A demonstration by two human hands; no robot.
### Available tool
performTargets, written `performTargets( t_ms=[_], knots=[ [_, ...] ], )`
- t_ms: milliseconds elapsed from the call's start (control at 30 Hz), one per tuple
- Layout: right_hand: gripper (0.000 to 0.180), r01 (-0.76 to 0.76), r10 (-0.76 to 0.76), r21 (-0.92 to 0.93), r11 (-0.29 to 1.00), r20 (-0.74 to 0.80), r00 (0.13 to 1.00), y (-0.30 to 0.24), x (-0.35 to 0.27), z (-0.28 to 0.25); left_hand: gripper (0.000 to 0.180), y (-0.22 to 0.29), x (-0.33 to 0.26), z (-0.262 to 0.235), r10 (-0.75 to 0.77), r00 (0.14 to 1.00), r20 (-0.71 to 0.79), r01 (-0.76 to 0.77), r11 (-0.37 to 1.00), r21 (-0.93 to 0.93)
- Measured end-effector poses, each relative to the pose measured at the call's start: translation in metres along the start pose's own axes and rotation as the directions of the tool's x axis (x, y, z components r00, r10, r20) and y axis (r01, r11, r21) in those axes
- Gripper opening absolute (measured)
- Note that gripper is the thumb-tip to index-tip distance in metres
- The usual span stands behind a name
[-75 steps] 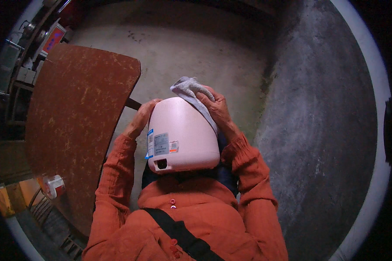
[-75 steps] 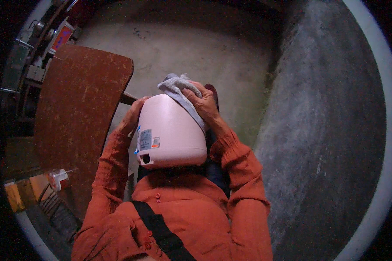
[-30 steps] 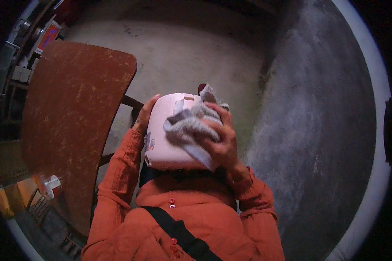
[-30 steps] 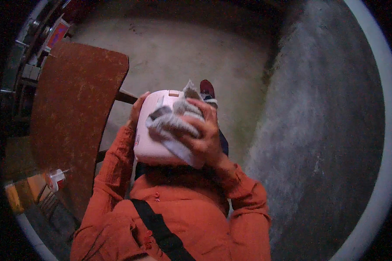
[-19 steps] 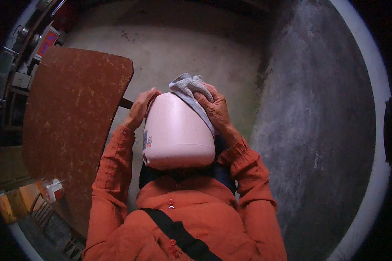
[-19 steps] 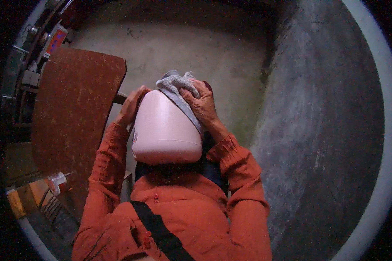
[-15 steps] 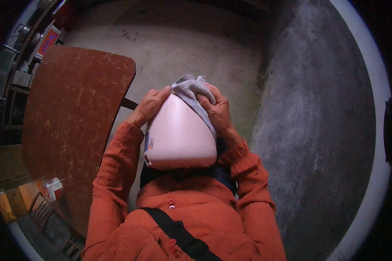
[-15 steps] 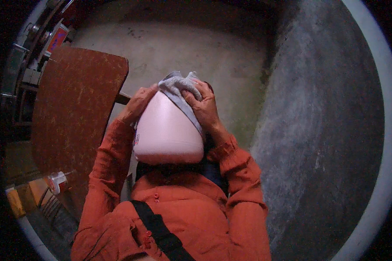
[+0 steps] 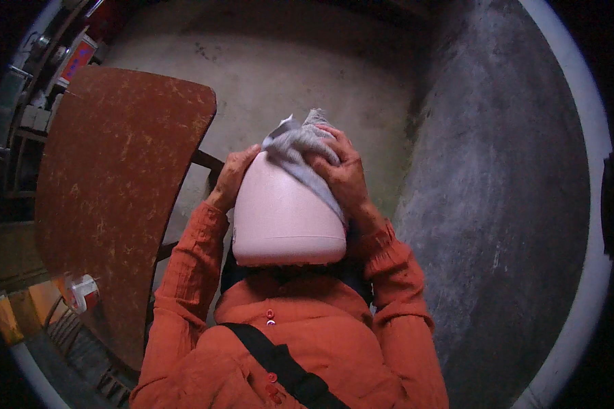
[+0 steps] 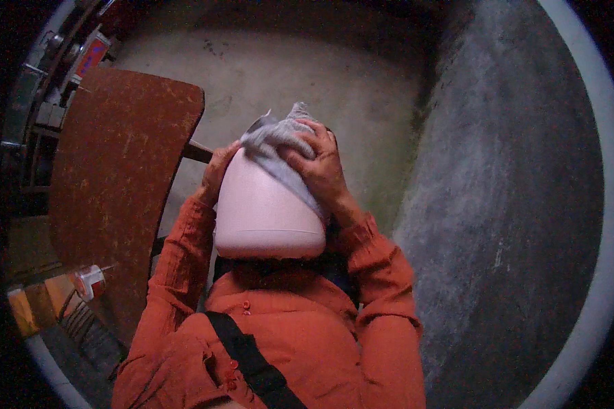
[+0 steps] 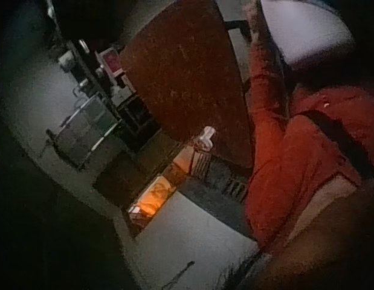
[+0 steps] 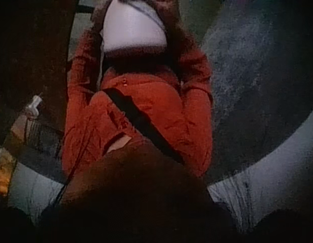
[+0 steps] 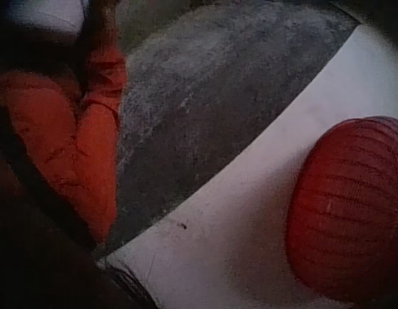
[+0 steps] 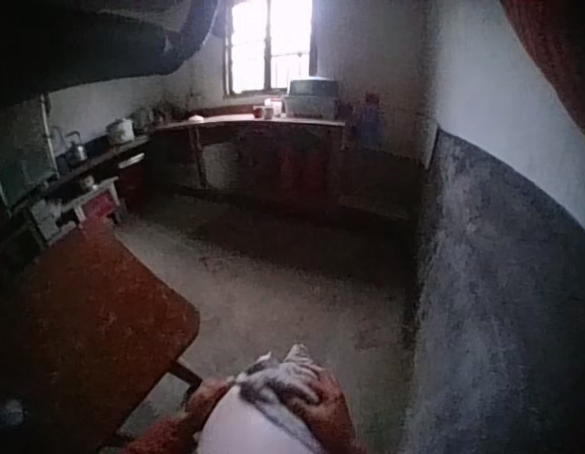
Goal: The person sits on the floor and wipes the exterior and interior of a pink electric kettle using a grey cloth. They rotate the kettle to clean all sides, including the base and the inside of the lid.
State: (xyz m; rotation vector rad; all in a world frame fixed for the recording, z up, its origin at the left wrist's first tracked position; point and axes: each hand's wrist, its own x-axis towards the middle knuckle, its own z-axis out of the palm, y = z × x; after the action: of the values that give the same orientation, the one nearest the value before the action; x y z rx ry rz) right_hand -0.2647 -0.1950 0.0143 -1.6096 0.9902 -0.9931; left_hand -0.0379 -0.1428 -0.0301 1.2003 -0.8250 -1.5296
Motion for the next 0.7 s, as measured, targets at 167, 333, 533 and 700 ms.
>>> performTargets(
  t_ms=[167, 333, 533, 700],
  knots=[
    [0.029, -0.076, 0.077, 0.112, 0.991, 0.0, 0.997, 0.002, -0.005, 0.006, 0.044, 0.012, -0.01, -0.006, -0.015, 1.0, -0.001, 0.015, 0.998, 0.067],
    [0.032, 0.076, -0.071, -0.096, 0.992, 0.059, 0.996, -0.059, -0.067, -0.002, 0.043, -0.01, -0.001, -0.017, -0.064, 0.997, -0.05, 0.063, 0.998, -0.026],
    [0.03, 0.021, -0.019, 0.069, 0.997, -0.029, 0.999, -0.005, -0.023, -0.008, 0.042, 0.011, -0.005, 0.002, 0.023, 1.0, 0.003, -0.024, 0.994, 0.104],
    [0.03, -0.459, 0.432, 0.603, 0.652, 0.202, 0.879, 0.033, 0.002, 0.002, 0.043, -0.007, -0.002, -0.012, -0.054, 0.997, -0.063, 0.055, 0.998, 0.007]
  ],
)
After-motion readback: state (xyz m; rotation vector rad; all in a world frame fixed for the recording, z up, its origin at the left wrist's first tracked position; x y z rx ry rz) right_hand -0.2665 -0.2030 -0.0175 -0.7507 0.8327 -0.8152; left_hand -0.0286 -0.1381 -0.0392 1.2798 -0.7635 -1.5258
